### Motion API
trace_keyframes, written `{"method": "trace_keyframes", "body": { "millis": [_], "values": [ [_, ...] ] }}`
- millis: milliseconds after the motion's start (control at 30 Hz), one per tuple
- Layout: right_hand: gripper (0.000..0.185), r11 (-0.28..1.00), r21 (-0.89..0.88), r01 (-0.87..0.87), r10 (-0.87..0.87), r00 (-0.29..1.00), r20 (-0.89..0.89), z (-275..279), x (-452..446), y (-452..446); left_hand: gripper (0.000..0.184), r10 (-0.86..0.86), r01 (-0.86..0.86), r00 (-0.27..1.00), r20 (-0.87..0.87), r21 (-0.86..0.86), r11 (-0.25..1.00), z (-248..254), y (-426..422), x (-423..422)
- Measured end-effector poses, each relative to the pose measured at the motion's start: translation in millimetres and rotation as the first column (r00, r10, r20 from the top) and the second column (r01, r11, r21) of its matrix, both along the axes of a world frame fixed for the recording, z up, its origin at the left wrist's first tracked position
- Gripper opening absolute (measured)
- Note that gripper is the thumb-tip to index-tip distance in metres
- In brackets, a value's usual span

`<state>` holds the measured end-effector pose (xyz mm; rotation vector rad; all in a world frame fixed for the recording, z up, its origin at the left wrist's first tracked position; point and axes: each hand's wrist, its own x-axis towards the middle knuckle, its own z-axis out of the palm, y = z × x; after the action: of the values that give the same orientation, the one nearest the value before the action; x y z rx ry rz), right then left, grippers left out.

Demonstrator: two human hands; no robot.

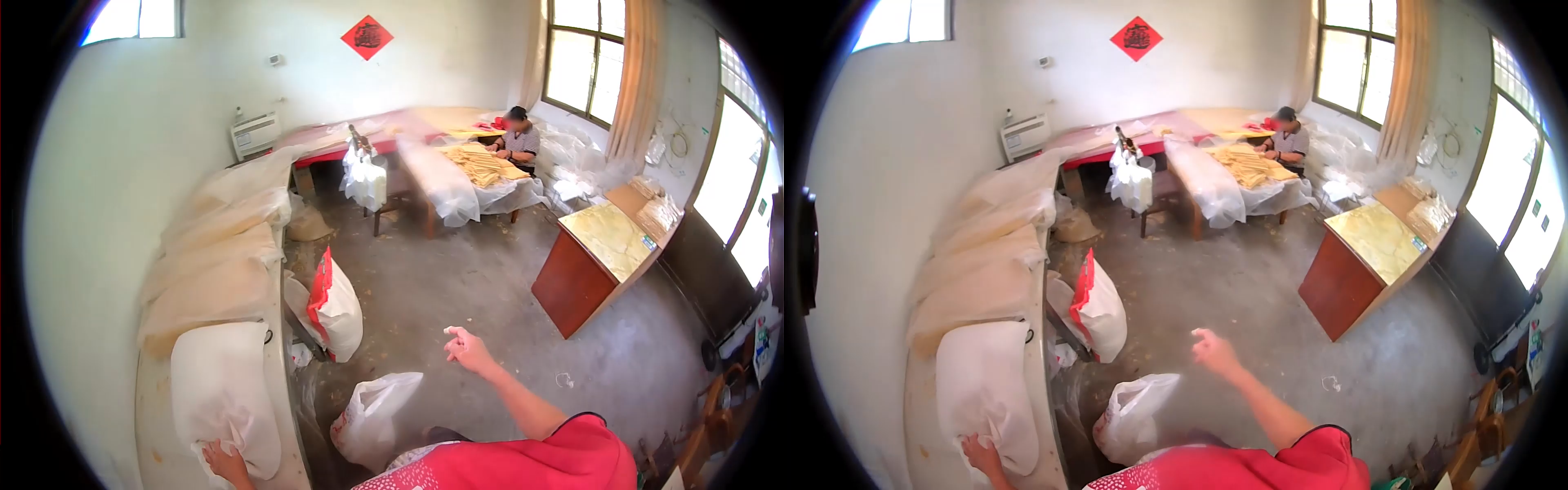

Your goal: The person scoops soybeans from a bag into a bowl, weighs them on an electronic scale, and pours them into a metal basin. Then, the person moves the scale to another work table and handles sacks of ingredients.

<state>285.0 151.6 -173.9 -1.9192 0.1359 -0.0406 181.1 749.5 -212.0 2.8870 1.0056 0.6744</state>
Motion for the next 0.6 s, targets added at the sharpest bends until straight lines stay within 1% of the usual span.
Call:
{"method": "trace_keyframes", "body": {
  "millis": [133,200,233,267,300,333,400,433,500,533,567,600],
  "values": [
    [0.039,0.995,-0.051,-0.085,0.085,0.996,-0.015,-9,11,9,0.039,0.085,-0.088,0.995,-0.046,-0.066,0.994,-4,-4,-34],
    [0.039,0.99,-0.04,-0.135,0.132,0.989,-0.07,-9,15,19,0.041,0.125,-0.139,0.988,-0.093,-0.173,0.975,-1,-14,-49],
    [0.039,0.989,-0.042,-0.142,0.138,0.987,-0.082,-10,16,25,0.041,0.13,-0.147,0.986,-0.105,-0.175,0.974,-11,-7,-59],
    [0.039,0.986,-0.037,-0.16,0.156,0.985,-0.075,-10,18,32,0.041,0.103,-0.114,0.991,-0.084,-0.139,0.984,-27,7,-72],
    [0.038,0.983,-0.032,-0.178,0.176,0.982,-0.065,-11,20,37,0.042,0.075,-0.081,0.995,-0.063,-0.101,0.992,-25,4,-80],
    [0.038,0.982,-0.03,-0.189,0.186,0.98,-0.075,-11,20,40,0.042,0.086,-0.093,0.994,-0.073,-0.099,0.991,-22,-1,-89],
    [0.039,0.959,-0.079,-0.27,0.264,0.961,-0.081,-11,25,48,0.04,0.15,-0.159,0.987,-0.066,-0.179,0.971,-5,-14,-105],
    [0.039,0.954,-0.072,-0.291,0.285,0.955,-0.08,-13,29,52,0.04,0.171,-0.18,0.983,-0.066,-0.172,0.968,1,-19,-113],
    [0.038,0.933,-0.13,-0.335,0.316,0.938,-0.144,-17,34,55,0.038,0.167,-0.178,0.981,-0.099,-0.108,0.978,9,-30,-130],
    [0.038,0.924,-0.127,-0.361,0.341,0.927,-0.154,-17,35,54,0.038,0.193,-0.204,0.975,-0.109,-0.106,0.973,-2,-24,-132],
    [0.037,0.913,-0.169,-0.372,0.36,0.928,-0.099,-17,37,53,0.037,0.186,-0.194,0.976,-0.113,-0.06,0.979,-24,-8,-135],
    [0.036,0.891,-0.212,-0.402,0.399,0.915,-0.056,-17,38,54,0.037,0.197,-0.202,0.972,-0.13,-0.021,0.979,-5,-35,-149]
  ]
}}
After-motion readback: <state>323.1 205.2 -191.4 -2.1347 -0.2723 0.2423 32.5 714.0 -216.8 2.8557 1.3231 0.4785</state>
